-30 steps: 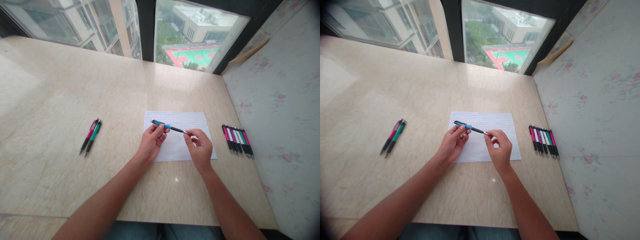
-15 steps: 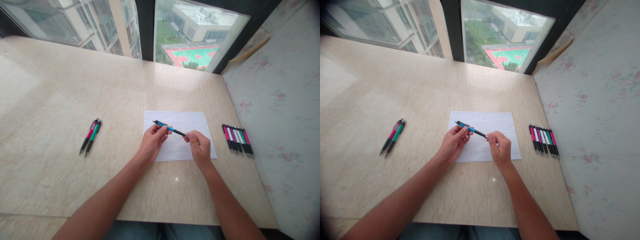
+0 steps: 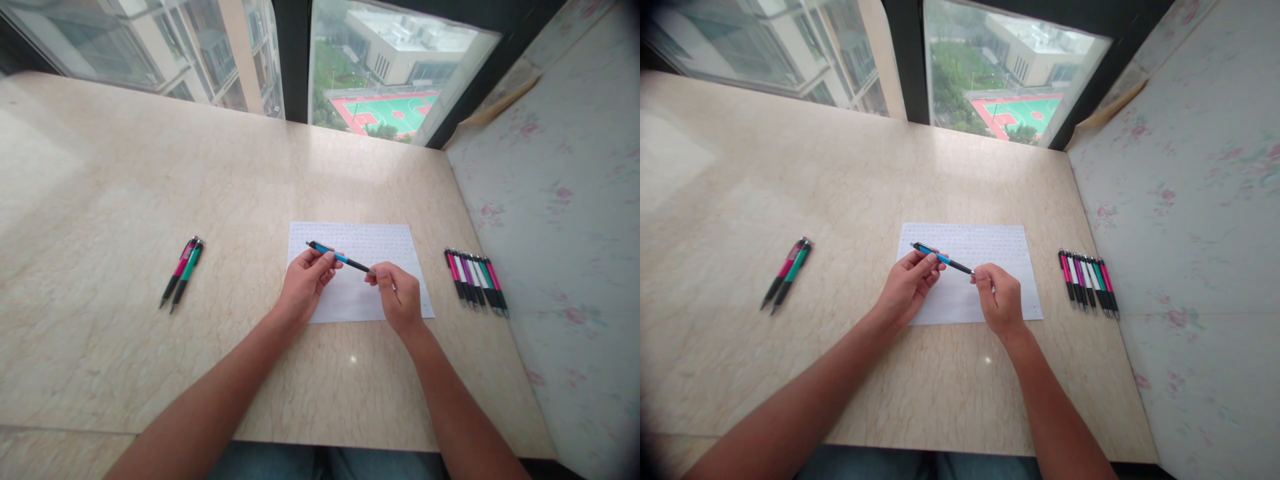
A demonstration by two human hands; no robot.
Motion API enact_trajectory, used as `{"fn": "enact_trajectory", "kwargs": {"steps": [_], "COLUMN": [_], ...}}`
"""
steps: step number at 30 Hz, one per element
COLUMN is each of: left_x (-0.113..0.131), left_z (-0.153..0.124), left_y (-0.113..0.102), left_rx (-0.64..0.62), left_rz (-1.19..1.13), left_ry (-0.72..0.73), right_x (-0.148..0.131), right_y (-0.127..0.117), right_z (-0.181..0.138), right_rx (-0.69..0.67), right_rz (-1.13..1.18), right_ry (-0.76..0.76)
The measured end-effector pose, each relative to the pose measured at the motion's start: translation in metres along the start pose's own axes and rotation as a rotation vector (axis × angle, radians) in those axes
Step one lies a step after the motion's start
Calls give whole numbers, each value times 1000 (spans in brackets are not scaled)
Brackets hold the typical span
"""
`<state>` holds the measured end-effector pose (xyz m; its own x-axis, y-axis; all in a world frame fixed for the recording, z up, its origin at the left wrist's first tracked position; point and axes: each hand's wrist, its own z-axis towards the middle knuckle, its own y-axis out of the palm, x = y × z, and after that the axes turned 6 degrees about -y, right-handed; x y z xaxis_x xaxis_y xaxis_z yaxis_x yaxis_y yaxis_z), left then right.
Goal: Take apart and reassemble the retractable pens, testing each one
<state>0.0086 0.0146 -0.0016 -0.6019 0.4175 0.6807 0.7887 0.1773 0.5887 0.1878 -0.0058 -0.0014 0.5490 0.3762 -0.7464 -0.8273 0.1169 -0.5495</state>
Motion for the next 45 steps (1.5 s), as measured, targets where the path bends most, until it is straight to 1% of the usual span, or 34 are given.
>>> {"fn": "enact_trajectory", "kwargs": {"steps": [4, 8, 11, 14, 17, 21, 31, 33, 36, 38, 40, 42, 45], "left_x": [1, 0, -1, -1, -1, 0, -3, -2, -1, 0, -1, -1, 0], "left_z": [0, 0, 0, 1, 1, 2, 4, 4, 2, -1, -5, -7, -9], "left_y": [0, 0, 0, 0, -1, -1, -2, -2, -2, 0, 3, 5, 6], "left_rx": [15, 10, 0, 1, 5, 11, 25, 38, 45, 24, -23, -78, -130], "left_rz": [1, 4, 10, 11, 9, -3, 17, 54, 212, 332, 387, 387, 400], "left_ry": [7, 1, -5, 2, 8, 12, 24, 57, 148, 208, 234, 226, 206], "right_x": [-1, -1, 0, 1, 0, -1, 5, 6, 5, 3, 1, -1, -2], "right_y": [2, 1, -1, 0, 1, 3, 5, 6, 7, 9, 11, 12, 11], "right_z": [0, 0, -1, -1, -1, -1, -3, -3, -1, -1, -2, -3, -3], "right_rx": [59, 4, -26, 19, 64, 46, -11, -28, -30, -29, -40, -56, -44], "right_rz": [-38, -70, -51, -18, -64, -109, -154, -173, -209, -212, -187, -128, 62], "right_ry": [-6, -16, -5, -7, -47, -80, -55, -61, -142, -215, -256, -232, -64]}}
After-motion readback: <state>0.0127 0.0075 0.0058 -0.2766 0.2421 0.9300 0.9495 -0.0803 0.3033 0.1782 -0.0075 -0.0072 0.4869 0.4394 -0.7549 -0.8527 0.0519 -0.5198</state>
